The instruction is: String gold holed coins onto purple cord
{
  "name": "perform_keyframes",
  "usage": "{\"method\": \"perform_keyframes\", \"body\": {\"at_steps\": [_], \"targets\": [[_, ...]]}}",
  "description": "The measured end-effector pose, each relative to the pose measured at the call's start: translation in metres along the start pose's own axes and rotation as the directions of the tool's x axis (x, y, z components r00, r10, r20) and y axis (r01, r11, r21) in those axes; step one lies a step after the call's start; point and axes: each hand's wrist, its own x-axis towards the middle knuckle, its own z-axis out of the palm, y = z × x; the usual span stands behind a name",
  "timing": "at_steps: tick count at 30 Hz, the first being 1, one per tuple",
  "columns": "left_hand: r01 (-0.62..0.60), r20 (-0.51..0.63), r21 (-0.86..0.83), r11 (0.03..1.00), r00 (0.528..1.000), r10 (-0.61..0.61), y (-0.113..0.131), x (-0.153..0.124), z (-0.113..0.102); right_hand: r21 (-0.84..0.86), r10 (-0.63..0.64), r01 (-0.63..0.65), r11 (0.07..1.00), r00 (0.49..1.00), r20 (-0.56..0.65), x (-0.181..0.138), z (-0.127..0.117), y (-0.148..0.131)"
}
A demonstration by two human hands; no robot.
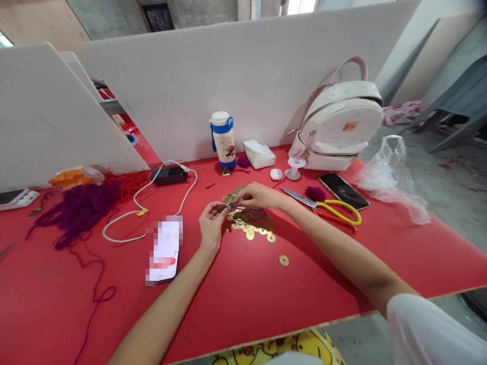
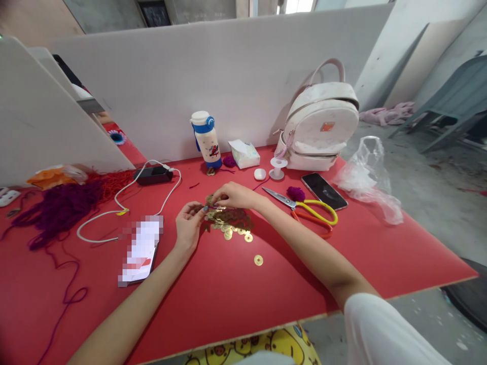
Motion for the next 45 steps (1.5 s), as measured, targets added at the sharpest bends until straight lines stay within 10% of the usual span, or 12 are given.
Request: {"method": "perform_keyframes", "body": {"at_steps": [45], "targets": [[-0.002,0.004,-0.024,1.000,1.000,0.003,0.000,0.000,0.000,-0.049,-0.019,0.018,0.999,0.999,-0.034,-0.002,-0.005,-0.009]]}}
